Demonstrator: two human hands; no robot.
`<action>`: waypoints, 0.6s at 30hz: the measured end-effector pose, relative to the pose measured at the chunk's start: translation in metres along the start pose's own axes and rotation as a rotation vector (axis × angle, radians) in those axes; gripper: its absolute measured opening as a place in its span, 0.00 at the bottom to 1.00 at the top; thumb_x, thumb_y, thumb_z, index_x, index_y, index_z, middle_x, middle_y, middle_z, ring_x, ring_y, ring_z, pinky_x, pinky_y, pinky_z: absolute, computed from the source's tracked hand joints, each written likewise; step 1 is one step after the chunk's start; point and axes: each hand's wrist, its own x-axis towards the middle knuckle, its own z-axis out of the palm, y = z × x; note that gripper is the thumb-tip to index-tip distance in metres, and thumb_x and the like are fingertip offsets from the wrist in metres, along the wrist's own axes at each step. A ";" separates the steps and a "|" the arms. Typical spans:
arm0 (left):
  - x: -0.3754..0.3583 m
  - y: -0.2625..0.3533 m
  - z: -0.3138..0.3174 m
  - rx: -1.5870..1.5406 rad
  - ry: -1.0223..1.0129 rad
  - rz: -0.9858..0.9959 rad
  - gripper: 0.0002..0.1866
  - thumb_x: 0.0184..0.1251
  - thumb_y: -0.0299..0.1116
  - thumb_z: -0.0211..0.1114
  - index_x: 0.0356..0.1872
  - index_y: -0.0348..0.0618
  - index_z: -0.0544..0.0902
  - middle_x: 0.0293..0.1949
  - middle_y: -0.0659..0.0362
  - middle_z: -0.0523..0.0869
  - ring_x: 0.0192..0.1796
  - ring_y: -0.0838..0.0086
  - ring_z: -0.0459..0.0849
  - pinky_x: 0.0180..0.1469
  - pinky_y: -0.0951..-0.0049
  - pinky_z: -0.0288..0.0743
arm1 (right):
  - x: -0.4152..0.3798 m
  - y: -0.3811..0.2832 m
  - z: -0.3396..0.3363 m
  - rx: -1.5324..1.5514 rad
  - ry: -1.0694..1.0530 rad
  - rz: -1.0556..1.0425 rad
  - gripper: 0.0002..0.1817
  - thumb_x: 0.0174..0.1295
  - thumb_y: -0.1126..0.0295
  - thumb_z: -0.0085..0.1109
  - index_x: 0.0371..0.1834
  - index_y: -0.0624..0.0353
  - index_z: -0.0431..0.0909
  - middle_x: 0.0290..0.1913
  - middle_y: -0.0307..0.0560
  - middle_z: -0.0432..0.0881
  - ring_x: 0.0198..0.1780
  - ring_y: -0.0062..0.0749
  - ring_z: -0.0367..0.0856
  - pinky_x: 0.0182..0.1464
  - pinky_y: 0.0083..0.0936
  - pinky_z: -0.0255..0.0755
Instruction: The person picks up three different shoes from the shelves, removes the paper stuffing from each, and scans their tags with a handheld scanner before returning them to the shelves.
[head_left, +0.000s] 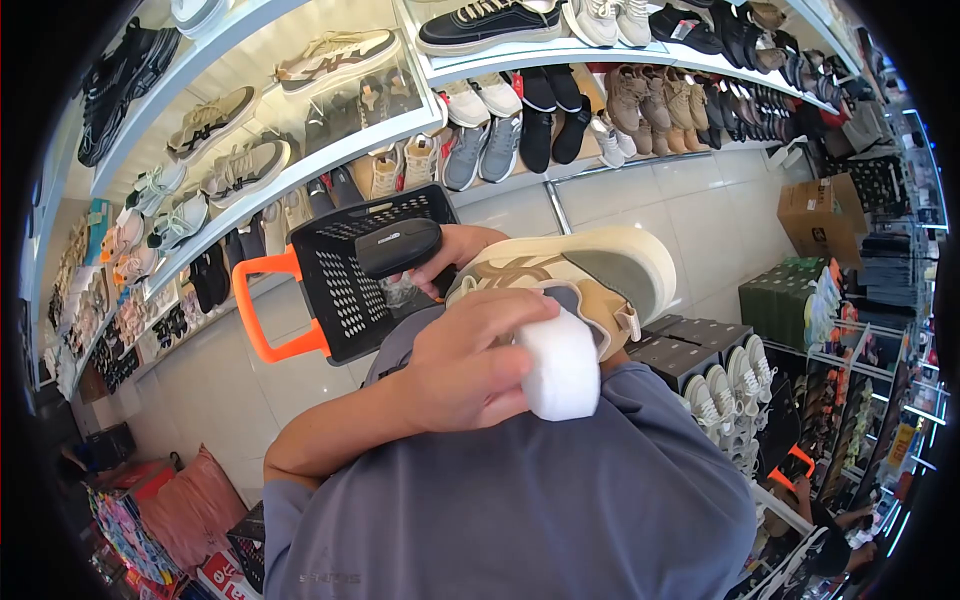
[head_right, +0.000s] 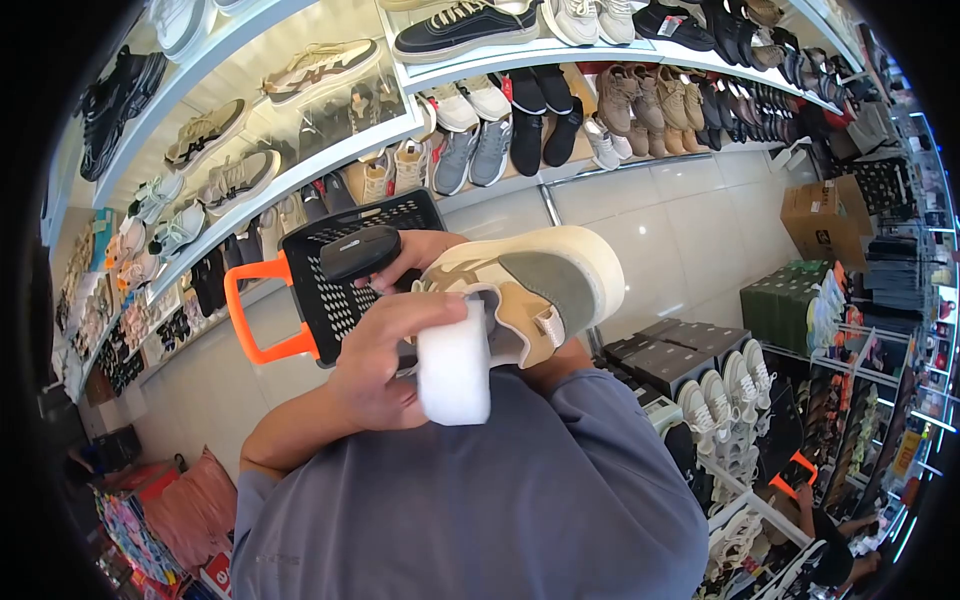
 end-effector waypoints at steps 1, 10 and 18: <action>-0.005 -0.009 0.004 -0.013 0.062 0.061 0.33 0.45 0.29 0.78 0.54 0.57 0.72 0.50 0.47 0.81 0.50 0.52 0.83 0.52 0.61 0.80 | 0.000 0.001 0.000 -0.014 0.008 -0.010 0.16 0.56 0.78 0.64 0.49 0.65 0.79 0.38 0.42 0.81 0.35 0.23 0.75 0.39 0.23 0.71; -0.016 -0.012 0.003 -0.106 0.079 0.121 0.25 0.48 0.27 0.75 0.50 0.57 0.80 0.53 0.45 0.77 0.49 0.51 0.82 0.47 0.63 0.82 | 0.002 -0.006 0.003 -0.061 -0.037 0.020 0.14 0.56 0.77 0.66 0.46 0.65 0.78 0.37 0.41 0.81 0.33 0.23 0.75 0.37 0.22 0.71; 0.004 -0.001 -0.010 0.480 -0.189 0.223 0.27 0.41 0.28 0.75 0.48 0.51 0.79 0.45 0.46 0.80 0.40 0.59 0.81 0.42 0.60 0.77 | 0.013 -0.010 0.010 -0.338 -0.001 -0.171 0.18 0.56 0.76 0.66 0.51 0.62 0.78 0.42 0.42 0.83 0.37 0.28 0.80 0.43 0.23 0.75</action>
